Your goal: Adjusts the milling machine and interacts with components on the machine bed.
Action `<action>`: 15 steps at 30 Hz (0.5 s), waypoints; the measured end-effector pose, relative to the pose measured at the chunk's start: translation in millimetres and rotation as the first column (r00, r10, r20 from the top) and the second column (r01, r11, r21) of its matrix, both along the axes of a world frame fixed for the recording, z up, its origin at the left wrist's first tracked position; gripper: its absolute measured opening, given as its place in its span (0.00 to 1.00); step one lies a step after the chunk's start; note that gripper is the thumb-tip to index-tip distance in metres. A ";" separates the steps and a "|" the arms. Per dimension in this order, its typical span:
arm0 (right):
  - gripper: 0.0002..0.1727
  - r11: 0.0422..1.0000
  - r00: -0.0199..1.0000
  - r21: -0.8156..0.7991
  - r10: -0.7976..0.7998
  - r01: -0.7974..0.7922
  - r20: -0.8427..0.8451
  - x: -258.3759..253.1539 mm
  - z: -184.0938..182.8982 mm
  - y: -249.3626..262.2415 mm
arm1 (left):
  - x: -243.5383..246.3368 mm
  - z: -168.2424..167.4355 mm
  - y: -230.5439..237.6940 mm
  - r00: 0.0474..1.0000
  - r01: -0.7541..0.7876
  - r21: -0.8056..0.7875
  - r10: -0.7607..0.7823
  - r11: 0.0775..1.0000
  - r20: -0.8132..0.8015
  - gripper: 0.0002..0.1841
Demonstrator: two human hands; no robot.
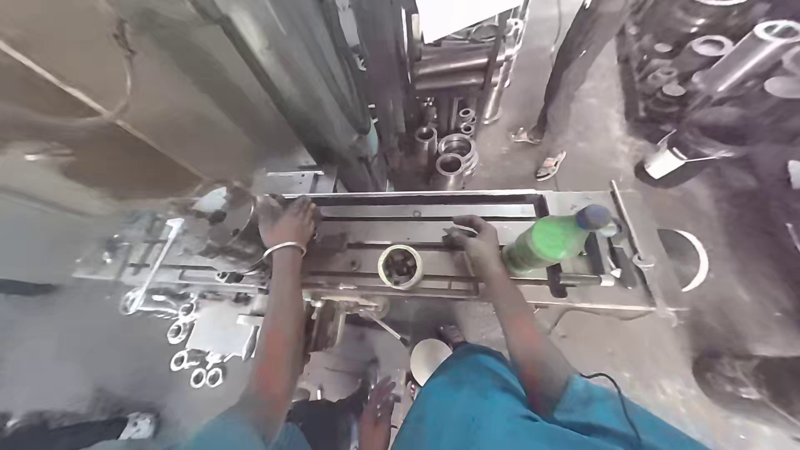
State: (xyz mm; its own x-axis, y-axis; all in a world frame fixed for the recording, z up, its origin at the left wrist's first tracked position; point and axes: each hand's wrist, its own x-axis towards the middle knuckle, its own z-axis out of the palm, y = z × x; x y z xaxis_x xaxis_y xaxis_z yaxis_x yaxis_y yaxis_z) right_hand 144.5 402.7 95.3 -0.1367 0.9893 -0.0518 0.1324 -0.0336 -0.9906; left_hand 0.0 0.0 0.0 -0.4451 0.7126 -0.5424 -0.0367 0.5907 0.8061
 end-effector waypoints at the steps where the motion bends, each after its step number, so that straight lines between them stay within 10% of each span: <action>1: 0.17 0.995 0.978 -0.096 0.019 -0.039 -0.206 1.1 3.1 -4.1 | 0.0 3.4 0.3 1.000 0.016 0.002 -0.016 1.000 -0.015 0.22; 8: 0.13 0.999 0.975 -0.019 -0.038 0.034 -0.219 9.6 1.7 -3.0 | 0.6 3.3 -2.9 0.999 0.033 0.014 -0.033 0.999 -0.013 0.23; 15: 0.12 0.913 0.930 0.382 -0.010 -0.141 0.367 -14.5 -4.9 -12.3 | 1.8 -4.3 -2.7 0.997 0.069 -0.012 -0.069 0.998 -0.041 0.22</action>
